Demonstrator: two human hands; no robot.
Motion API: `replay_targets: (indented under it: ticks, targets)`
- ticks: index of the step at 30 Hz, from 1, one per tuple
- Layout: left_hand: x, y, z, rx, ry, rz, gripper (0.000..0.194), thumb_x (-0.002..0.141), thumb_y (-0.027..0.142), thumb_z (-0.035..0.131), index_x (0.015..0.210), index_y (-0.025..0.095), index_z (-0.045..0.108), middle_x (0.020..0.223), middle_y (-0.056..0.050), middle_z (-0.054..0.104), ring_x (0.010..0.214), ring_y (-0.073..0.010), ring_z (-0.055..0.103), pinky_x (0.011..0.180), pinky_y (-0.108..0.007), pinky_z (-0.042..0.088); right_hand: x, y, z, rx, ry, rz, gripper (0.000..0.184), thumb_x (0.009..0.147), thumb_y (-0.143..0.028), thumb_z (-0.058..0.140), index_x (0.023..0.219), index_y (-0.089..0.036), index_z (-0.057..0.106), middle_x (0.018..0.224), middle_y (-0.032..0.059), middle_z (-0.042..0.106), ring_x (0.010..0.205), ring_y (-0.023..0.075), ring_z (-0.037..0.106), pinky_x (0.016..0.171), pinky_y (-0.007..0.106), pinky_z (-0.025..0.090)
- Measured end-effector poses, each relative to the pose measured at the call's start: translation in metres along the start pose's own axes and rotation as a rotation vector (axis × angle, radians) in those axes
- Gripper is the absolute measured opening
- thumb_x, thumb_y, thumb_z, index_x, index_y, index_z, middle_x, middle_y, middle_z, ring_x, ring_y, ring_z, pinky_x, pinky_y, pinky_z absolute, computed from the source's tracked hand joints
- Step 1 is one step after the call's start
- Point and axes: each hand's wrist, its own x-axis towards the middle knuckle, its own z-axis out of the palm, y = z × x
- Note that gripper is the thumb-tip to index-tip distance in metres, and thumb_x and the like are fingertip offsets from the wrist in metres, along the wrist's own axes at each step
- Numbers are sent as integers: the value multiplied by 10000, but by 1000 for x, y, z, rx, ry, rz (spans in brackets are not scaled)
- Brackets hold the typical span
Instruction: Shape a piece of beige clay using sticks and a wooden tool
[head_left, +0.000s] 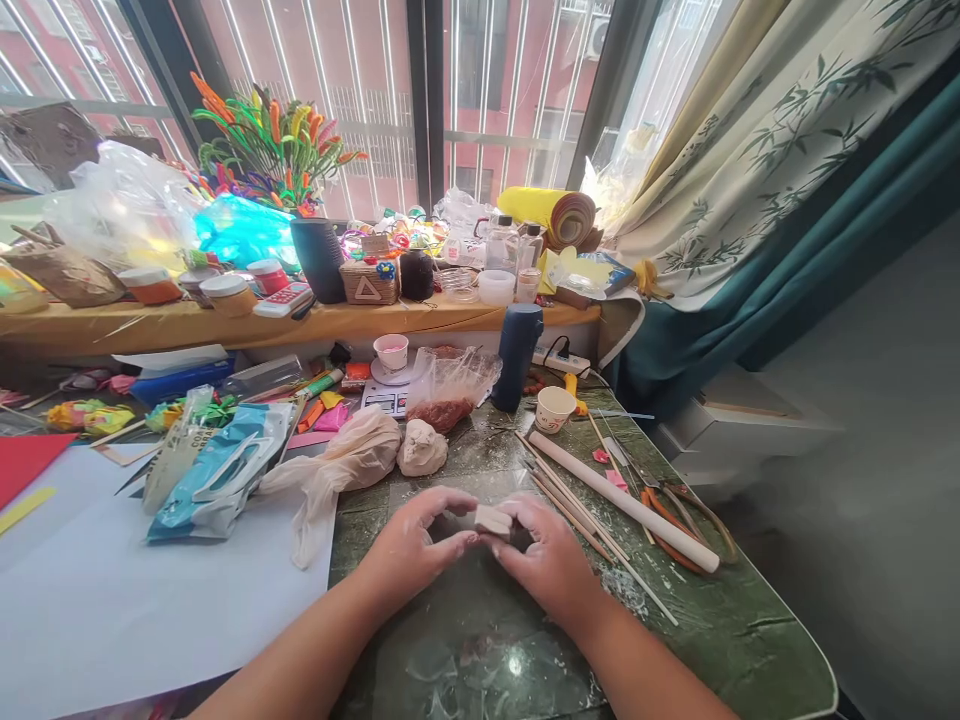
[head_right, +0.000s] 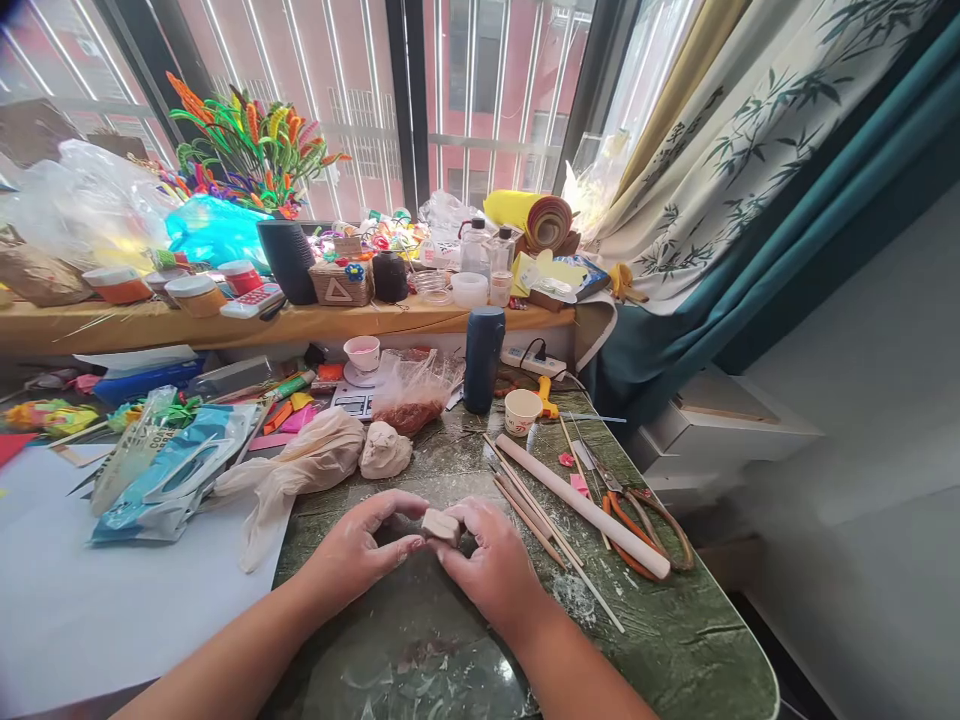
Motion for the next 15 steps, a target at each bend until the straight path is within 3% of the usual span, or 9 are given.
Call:
replay_targets:
  ticks: [2,8,11,15]
  targets:
    - [0,-3,-1,-51,42,-27,282,867,335,682,1127,228,707,1130,-64,752,952,-241,695,866,-351,538,1,-1,-2,-17,78,-35,91,920,-225,662,1006,-250,681,996,39,693,952,229,639,860,344,499]
    - [4,-13,-2,-130,105,-46,254,918,375,627,1090,200,694,1105,-82,750,1003,-250,697,899,-360,541,3,2,-1,-121,64,-51,72,935,-195,622,973,-241,661,972,41,690,928,231,620,841,348,488]
    - [4,-11,-2,-73,85,-50,257,909,366,635,1103,212,703,1115,-77,752,932,-240,704,860,-364,553,4,6,2,-207,-24,-28,84,930,-176,636,874,-239,636,905,25,663,889,226,593,809,341,470]
    - [3,-5,1,39,-12,70,378,804,298,756,1179,265,716,1194,-57,741,1069,-267,679,953,-381,525,2,12,7,-238,-125,-47,69,928,-176,640,888,-230,622,926,33,648,901,230,585,825,353,470]
